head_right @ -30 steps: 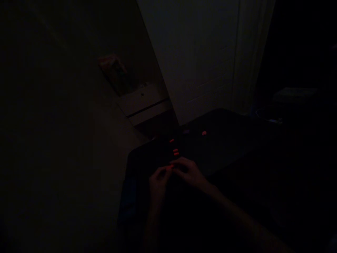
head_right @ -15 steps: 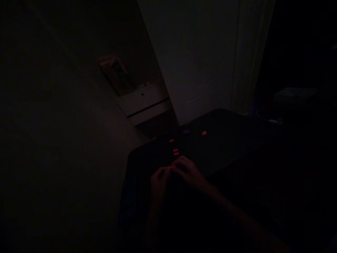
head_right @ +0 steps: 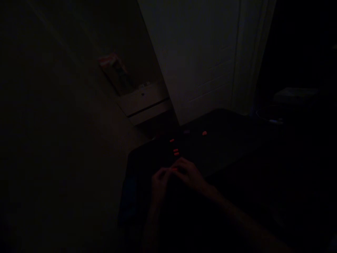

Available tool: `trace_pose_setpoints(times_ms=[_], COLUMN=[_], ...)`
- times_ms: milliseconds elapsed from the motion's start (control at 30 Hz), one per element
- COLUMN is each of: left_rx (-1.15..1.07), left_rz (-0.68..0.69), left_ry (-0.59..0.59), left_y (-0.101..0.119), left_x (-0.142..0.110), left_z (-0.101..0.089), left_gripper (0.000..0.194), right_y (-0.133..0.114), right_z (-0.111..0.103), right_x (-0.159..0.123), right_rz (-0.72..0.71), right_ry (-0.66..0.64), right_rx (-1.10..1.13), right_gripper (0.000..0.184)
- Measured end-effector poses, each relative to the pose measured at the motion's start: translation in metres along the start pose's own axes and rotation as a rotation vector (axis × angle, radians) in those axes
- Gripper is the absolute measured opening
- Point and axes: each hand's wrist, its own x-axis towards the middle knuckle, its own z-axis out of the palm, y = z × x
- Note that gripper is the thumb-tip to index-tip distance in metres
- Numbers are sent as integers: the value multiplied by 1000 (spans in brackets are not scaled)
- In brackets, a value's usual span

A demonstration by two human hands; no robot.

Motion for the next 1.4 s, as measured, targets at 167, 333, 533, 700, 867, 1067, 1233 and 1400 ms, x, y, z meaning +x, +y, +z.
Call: trace_pose_setpoints(times_ms=[167, 333, 533, 700, 867, 1067, 1233, 1400], left_rx=[41, 22, 39, 15, -48, -46, -20, -54], left_rz=[5, 2, -3, 8, 7, 10, 9, -16], left_ry=[-5, 7, 28, 21, 12, 28, 57, 57], left_y=[0, -1, -4, -5, -8, -9, -9, -7], left_x=[0, 0, 2, 2, 2, 2, 2, 1], left_z=[0, 0, -1, 0, -1, -2, -2, -1], left_gripper=[24, 25, 25, 24, 27, 26, 28, 27], right_y=[0, 3, -1, -2, 1, 1, 2, 0], right_z=[-1, 0, -2, -3, -1, 0, 2, 0], right_x=[0, 1, 3, 3, 3, 2, 2, 3], right_rz=[12, 40, 77, 131, 171, 219, 217, 204], right_ry=[37, 52, 37, 49, 43, 40, 40, 49], right_rx=[11, 5, -3, 26, 73, 89, 61, 28], right_gripper=[9, 16, 15, 20, 22, 25, 23, 24])
